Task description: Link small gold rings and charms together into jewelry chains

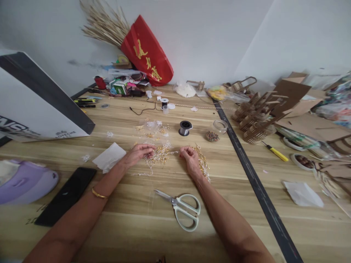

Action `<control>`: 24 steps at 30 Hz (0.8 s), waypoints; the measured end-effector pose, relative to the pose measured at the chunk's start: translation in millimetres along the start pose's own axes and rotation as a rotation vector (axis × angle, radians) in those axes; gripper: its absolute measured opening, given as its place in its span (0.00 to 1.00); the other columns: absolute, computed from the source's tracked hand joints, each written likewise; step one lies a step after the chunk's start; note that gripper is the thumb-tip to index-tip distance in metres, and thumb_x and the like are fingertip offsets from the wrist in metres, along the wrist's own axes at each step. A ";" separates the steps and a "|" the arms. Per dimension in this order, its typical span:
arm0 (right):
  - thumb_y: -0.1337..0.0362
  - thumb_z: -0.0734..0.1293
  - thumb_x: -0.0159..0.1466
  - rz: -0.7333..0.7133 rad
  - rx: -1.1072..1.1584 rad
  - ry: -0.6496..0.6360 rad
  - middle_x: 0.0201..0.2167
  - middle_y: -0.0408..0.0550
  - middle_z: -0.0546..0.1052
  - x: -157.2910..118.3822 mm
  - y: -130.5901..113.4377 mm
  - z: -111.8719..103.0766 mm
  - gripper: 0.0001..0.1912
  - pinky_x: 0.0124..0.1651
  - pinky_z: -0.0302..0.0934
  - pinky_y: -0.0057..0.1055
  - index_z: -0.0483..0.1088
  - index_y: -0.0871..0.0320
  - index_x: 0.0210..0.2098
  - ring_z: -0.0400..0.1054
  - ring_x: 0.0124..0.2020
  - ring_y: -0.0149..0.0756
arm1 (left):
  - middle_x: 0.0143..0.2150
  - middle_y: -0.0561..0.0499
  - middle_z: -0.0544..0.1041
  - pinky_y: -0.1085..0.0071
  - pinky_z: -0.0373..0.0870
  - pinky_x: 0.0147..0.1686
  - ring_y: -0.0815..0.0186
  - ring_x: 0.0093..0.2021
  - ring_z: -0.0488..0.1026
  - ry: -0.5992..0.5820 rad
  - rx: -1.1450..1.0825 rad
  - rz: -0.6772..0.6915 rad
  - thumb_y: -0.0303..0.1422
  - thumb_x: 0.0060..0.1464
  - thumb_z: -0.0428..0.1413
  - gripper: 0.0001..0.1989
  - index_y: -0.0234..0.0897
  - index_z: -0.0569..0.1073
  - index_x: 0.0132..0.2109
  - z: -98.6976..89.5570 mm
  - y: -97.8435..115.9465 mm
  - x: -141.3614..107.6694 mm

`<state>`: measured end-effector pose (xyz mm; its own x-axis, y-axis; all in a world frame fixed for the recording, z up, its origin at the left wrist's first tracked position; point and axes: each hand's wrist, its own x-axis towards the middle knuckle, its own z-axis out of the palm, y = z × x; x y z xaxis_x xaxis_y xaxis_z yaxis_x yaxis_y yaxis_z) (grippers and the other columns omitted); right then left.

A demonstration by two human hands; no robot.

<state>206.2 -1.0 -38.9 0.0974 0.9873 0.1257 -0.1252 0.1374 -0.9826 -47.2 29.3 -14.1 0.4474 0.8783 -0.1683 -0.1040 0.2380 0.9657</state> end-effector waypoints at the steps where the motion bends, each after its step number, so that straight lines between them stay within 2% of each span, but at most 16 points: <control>1: 0.58 0.68 0.54 0.002 -0.003 0.003 0.21 0.40 0.68 0.0 0.2 -0.1 0.08 0.29 0.55 0.27 0.69 0.55 0.25 0.61 0.23 0.30 | 0.28 0.49 0.74 0.73 0.63 0.31 0.72 0.27 0.68 -0.001 0.003 -0.004 0.35 0.46 0.61 0.16 0.29 0.75 0.41 -0.3 -0.3 0.2; 11: 0.57 0.67 0.55 0.003 -0.036 -0.013 0.21 0.41 0.68 -1.4 -2.1 0.0 0.09 0.30 0.55 0.28 0.68 0.55 0.25 0.60 0.24 0.31 | 0.27 0.50 0.74 0.76 0.62 0.26 0.73 0.25 0.68 0.029 0.062 -0.044 0.37 0.46 0.60 0.16 0.30 0.75 0.41 1.5 6.3 -3.1; 15: 0.56 0.68 0.54 0.031 -0.022 -0.046 0.20 0.42 0.67 -2.4 -4.9 1.9 0.10 0.30 0.57 0.29 0.68 0.56 0.25 0.60 0.24 0.32 | 0.26 0.50 0.74 0.78 0.60 0.21 0.74 0.22 0.68 -0.115 0.161 -0.074 0.38 0.49 0.58 0.17 0.31 0.74 0.44 7.9 14.9 -8.1; 19: 0.55 0.70 0.51 0.092 0.010 -0.170 0.20 0.41 0.68 -4.8 -10.1 3.8 0.12 0.29 0.55 0.28 0.68 0.57 0.24 0.60 0.23 0.31 | 0.26 0.49 0.75 0.76 0.64 0.22 0.71 0.22 0.70 -0.305 0.304 -0.093 0.40 0.50 0.57 0.17 0.32 0.74 0.43 24.6 20.6 -14.1; 21: 0.55 0.70 0.51 0.126 -0.002 -0.229 0.20 0.41 0.68 -6.3 -13.1 4.5 0.12 0.28 0.53 0.27 0.68 0.58 0.24 0.59 0.22 0.29 | 0.28 0.48 0.76 0.74 0.66 0.26 0.69 0.25 0.72 -0.371 0.375 -0.051 0.39 0.52 0.55 0.16 0.33 0.75 0.43 34.8 20.2 -16.5; 24: 0.56 0.70 0.52 0.142 -0.029 -0.282 0.19 0.41 0.69 -8.0 -16.0 5.0 0.12 0.26 0.51 0.26 0.69 0.58 0.24 0.57 0.21 0.28 | 0.33 0.47 0.78 0.72 0.67 0.34 0.66 0.34 0.74 -0.398 0.605 0.131 0.34 0.54 0.53 0.12 0.35 0.76 0.42 49.6 18.2 -20.4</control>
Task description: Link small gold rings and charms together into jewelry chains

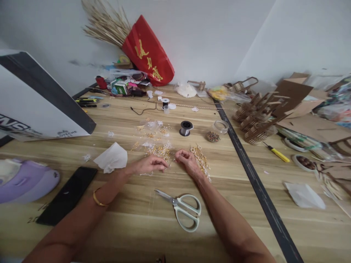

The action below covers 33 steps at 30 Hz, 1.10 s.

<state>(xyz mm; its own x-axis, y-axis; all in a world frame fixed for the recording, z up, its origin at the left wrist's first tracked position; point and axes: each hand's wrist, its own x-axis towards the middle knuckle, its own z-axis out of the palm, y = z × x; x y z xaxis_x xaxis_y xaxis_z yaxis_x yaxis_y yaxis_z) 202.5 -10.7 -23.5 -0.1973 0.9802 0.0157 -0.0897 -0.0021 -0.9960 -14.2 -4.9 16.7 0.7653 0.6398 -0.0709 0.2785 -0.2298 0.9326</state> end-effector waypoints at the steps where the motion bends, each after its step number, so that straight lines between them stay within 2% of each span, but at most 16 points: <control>1: 0.56 0.70 0.52 0.000 -0.003 -0.011 0.19 0.40 0.69 -0.3 -0.3 0.1 0.12 0.26 0.51 0.26 0.69 0.58 0.24 0.57 0.20 0.27 | 0.35 0.47 0.79 0.72 0.66 0.37 0.65 0.37 0.74 -0.004 0.099 0.038 0.33 0.54 0.53 0.11 0.36 0.76 0.42 4.1 2.4 0.3; 3: 0.56 0.70 0.52 -0.002 0.005 -0.028 0.19 0.40 0.69 -0.5 -0.2 0.0 0.12 0.26 0.50 0.26 0.69 0.58 0.24 0.57 0.20 0.27 | 0.37 0.48 0.79 0.73 0.65 0.39 0.65 0.38 0.74 -0.020 0.243 0.077 0.31 0.55 0.51 0.10 0.36 0.77 0.41 10.9 6.9 0.2; 5: 0.57 0.70 0.52 0.003 0.022 -0.035 0.19 0.40 0.68 -0.2 0.4 -0.3 0.12 0.27 0.51 0.26 0.69 0.58 0.24 0.57 0.21 0.27 | 0.37 0.49 0.79 0.74 0.65 0.38 0.66 0.37 0.74 -0.041 0.294 0.114 0.29 0.56 0.50 0.11 0.38 0.77 0.41 15.3 9.7 -0.5; 9: 0.57 0.71 0.50 0.023 0.065 -0.033 0.18 0.39 0.66 0.8 1.2 -0.5 0.11 0.28 0.53 0.26 0.69 0.58 0.23 0.59 0.22 0.28 | 0.34 0.51 0.80 0.76 0.65 0.33 0.67 0.33 0.74 -0.022 0.309 0.104 0.30 0.54 0.52 0.12 0.40 0.76 0.44 16.4 9.5 -2.5; 14: 0.57 0.71 0.51 0.035 0.160 -0.038 0.17 0.38 0.63 2.8 1.8 -1.7 0.11 0.29 0.56 0.27 0.69 0.57 0.23 0.57 0.21 0.28 | 0.28 0.51 0.78 0.77 0.64 0.29 0.69 0.27 0.73 -0.133 0.311 0.051 0.28 0.56 0.48 0.13 0.38 0.75 0.45 16.7 12.6 -4.9; 16: 0.57 0.71 0.50 0.052 0.184 -0.027 0.17 0.38 0.62 3.5 1.9 -2.4 0.11 0.29 0.56 0.28 0.69 0.57 0.23 0.56 0.21 0.28 | 0.31 0.51 0.78 0.75 0.65 0.33 0.68 0.30 0.73 -0.140 0.388 0.098 0.26 0.55 0.48 0.14 0.40 0.75 0.44 20.5 17.1 -6.0; 19: 0.57 0.72 0.50 0.061 0.217 -0.022 0.17 0.38 0.61 4.2 1.5 -3.1 0.12 0.29 0.57 0.28 0.69 0.57 0.23 0.55 0.20 0.28 | 0.39 0.48 0.77 0.72 0.63 0.41 0.64 0.40 0.72 -0.093 0.509 0.197 0.25 0.54 0.48 0.14 0.40 0.74 0.43 29.7 23.7 -8.4; 22: 0.57 0.72 0.49 0.055 0.238 -0.024 0.17 0.38 0.61 4.2 0.8 -3.2 0.12 0.30 0.57 0.29 0.69 0.57 0.22 0.55 0.20 0.28 | 0.35 0.48 0.75 0.71 0.62 0.38 0.63 0.37 0.71 -0.129 0.640 0.183 0.26 0.57 0.46 0.11 0.39 0.72 0.41 40.5 26.3 -12.5; 28: 0.56 0.72 0.49 0.061 0.229 -0.029 0.17 0.38 0.61 3.9 0.6 -3.1 0.12 0.30 0.58 0.29 0.69 0.57 0.23 0.55 0.21 0.28 | 0.36 0.46 0.73 0.68 0.62 0.40 0.62 0.38 0.70 -0.061 0.786 0.214 0.28 0.57 0.48 0.07 0.36 0.70 0.38 56.0 27.6 -15.8; 31: 0.55 0.72 0.49 0.059 0.210 -0.032 0.17 0.39 0.62 4.2 0.9 -3.5 0.13 0.30 0.58 0.29 0.69 0.57 0.23 0.56 0.21 0.28 | 0.34 0.47 0.75 0.69 0.63 0.39 0.63 0.36 0.71 -0.007 0.721 0.208 0.30 0.57 0.48 0.08 0.36 0.72 0.38 54.9 26.6 -9.2; 33: 0.55 0.72 0.49 0.056 0.179 -0.035 0.17 0.39 0.63 4.3 1.2 -3.8 0.13 0.29 0.58 0.29 0.69 0.57 0.23 0.57 0.21 0.29 | 0.33 0.47 0.76 0.69 0.63 0.38 0.63 0.35 0.71 0.097 0.614 0.180 0.30 0.57 0.48 0.09 0.36 0.74 0.36 50.9 22.6 -2.8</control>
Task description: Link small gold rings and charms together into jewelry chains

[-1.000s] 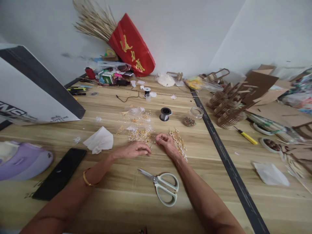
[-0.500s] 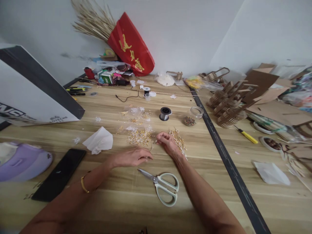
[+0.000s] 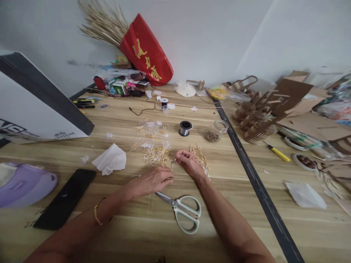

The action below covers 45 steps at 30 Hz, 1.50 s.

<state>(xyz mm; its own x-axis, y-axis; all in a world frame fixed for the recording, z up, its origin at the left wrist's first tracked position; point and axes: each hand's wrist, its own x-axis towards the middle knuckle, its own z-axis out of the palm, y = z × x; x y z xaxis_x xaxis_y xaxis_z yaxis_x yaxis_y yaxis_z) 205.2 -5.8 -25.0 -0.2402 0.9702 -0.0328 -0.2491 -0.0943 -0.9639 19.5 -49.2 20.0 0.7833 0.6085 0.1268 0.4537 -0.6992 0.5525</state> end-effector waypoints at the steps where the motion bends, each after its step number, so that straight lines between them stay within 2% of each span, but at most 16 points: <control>1: 0.54 0.72 0.49 -0.001 -0.024 0.000 0.18 0.40 0.65 -0.1 0.1 -0.1 0.13 0.29 0.57 0.28 0.69 0.57 0.23 0.58 0.21 0.29 | 0.33 0.47 0.76 0.69 0.64 0.37 0.64 0.34 0.71 0.048 -0.056 -0.056 0.30 0.56 0.50 0.09 0.36 0.74 0.35 -0.1 -4.3 2.7; 5: 0.54 0.71 0.51 -0.021 -0.151 -0.001 0.19 0.41 0.70 -2.6 -1.7 2.3 0.12 0.28 0.54 0.27 0.70 0.57 0.25 0.61 0.22 0.29 | 0.29 0.49 0.77 0.72 0.64 0.31 0.67 0.28 0.71 0.153 -0.300 -0.277 0.31 0.52 0.54 0.07 0.35 0.76 0.33 -0.1 -24.3 10.9; 10: 0.55 0.69 0.54 -0.086 -0.319 0.012 0.19 0.40 0.67 -9.2 -6.4 12.6 0.12 0.24 0.48 0.26 0.70 0.58 0.25 0.56 0.20 0.27 | 0.30 0.48 0.77 0.73 0.66 0.32 0.67 0.30 0.71 0.353 -0.626 -0.376 0.32 0.48 0.57 0.07 0.33 0.75 0.34 4.0 -42.6 14.3; 16: 0.56 0.66 0.56 -0.093 -0.418 -0.014 0.18 0.40 0.63 -13.6 -4.3 20.8 0.11 0.23 0.46 0.26 0.68 0.58 0.26 0.52 0.20 0.27 | 0.28 0.49 0.75 0.73 0.66 0.29 0.69 0.27 0.69 0.420 -0.883 -0.454 0.33 0.44 0.60 0.10 0.31 0.74 0.34 7.5 -48.4 16.2; 24: 0.55 0.64 0.59 -0.105 -0.566 -0.115 0.18 0.39 0.61 -14.7 -3.4 21.5 0.13 0.22 0.44 0.25 0.68 0.60 0.28 0.50 0.19 0.26 | 0.24 0.51 0.73 0.75 0.63 0.27 0.71 0.25 0.67 0.408 -0.789 -0.414 0.32 0.46 0.59 0.07 0.31 0.73 0.29 8.8 -49.4 17.4; 29: 0.56 0.64 0.59 -0.109 -0.615 -0.127 0.18 0.39 0.60 -15.0 -5.5 22.9 0.13 0.22 0.45 0.24 0.68 0.61 0.28 0.50 0.19 0.25 | 0.23 0.53 0.71 0.76 0.62 0.26 0.72 0.24 0.66 0.401 -0.752 -0.395 0.31 0.47 0.57 0.06 0.31 0.72 0.28 9.7 -47.4 16.4; 37: 0.55 0.63 0.59 -0.117 -0.665 -0.128 0.18 0.39 0.59 -14.3 -0.7 20.1 0.14 0.22 0.45 0.24 0.68 0.61 0.28 0.49 0.20 0.26 | 0.23 0.53 0.70 0.76 0.62 0.24 0.73 0.23 0.65 0.401 -0.830 -0.410 0.34 0.47 0.57 0.09 0.31 0.71 0.29 12.8 -45.7 15.8; 42: 0.55 0.63 0.60 -0.132 -0.653 -0.149 0.19 0.39 0.60 -13.6 1.7 18.1 0.14 0.23 0.45 0.24 0.69 0.61 0.29 0.50 0.20 0.26 | 0.23 0.53 0.70 0.76 0.63 0.25 0.72 0.24 0.66 0.399 -0.808 -0.365 0.33 0.48 0.57 0.08 0.31 0.70 0.29 14.4 -49.1 15.0; 45: 0.55 0.63 0.59 -0.130 -0.624 -0.152 0.19 0.39 0.60 -13.0 1.8 17.9 0.14 0.23 0.46 0.24 0.69 0.62 0.29 0.51 0.21 0.26 | 0.23 0.54 0.70 0.76 0.64 0.26 0.72 0.24 0.66 0.401 -0.808 -0.383 0.33 0.48 0.56 0.08 0.31 0.70 0.29 13.3 -49.7 15.0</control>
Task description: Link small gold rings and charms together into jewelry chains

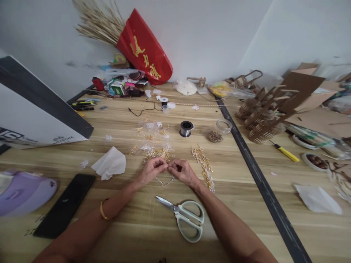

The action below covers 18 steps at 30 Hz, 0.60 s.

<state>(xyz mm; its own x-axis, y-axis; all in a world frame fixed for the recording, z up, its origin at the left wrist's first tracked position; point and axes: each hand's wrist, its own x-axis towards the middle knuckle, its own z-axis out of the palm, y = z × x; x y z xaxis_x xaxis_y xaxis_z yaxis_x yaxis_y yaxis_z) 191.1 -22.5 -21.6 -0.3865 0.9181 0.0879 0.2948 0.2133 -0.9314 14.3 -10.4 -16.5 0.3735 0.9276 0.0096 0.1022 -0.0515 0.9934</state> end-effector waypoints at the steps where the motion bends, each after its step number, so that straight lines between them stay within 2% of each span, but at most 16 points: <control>1: 0.56 0.64 0.59 0.001 0.010 0.001 0.19 0.39 0.60 0.3 -0.1 -0.1 0.14 0.23 0.46 0.24 0.69 0.62 0.29 0.50 0.21 0.26 | 0.23 0.54 0.69 0.75 0.64 0.26 0.72 0.24 0.66 0.003 -0.001 -0.009 0.33 0.48 0.56 0.08 0.32 0.69 0.29 -0.2 0.7 0.1; 6: 0.57 0.64 0.59 0.006 0.028 0.005 0.17 0.37 0.58 2.2 -2.0 -1.5 0.12 0.22 0.45 0.24 0.70 0.62 0.29 0.49 0.20 0.25 | 0.22 0.54 0.69 0.75 0.64 0.27 0.72 0.24 0.66 0.015 0.002 -0.017 0.34 0.49 0.56 0.09 0.32 0.69 0.27 -0.4 4.9 0.6; 12: 0.58 0.64 0.59 -0.008 0.045 -0.017 0.18 0.38 0.60 3.1 -2.7 -4.9 0.12 0.23 0.46 0.24 0.69 0.62 0.29 0.51 0.20 0.25 | 0.23 0.53 0.70 0.74 0.64 0.28 0.71 0.25 0.67 0.037 0.019 -0.041 0.34 0.49 0.56 0.09 0.33 0.68 0.27 0.7 8.0 1.1; 18: 0.58 0.64 0.59 0.004 0.083 -0.021 0.18 0.38 0.59 3.3 0.6 -5.7 0.11 0.23 0.45 0.24 0.69 0.62 0.29 0.50 0.20 0.25 | 0.24 0.53 0.71 0.74 0.66 0.28 0.71 0.25 0.68 0.072 -0.004 -0.073 0.36 0.49 0.56 0.10 0.33 0.68 0.28 2.5 11.9 3.4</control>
<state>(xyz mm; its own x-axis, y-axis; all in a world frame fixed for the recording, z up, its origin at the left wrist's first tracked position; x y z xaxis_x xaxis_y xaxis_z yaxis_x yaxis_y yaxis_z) 195.0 -17.5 -19.9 -0.4037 0.9116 0.0780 0.2234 0.1809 -0.9578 19.1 -8.7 -4.9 0.2979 0.9530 -0.0544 0.1231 0.0181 0.9922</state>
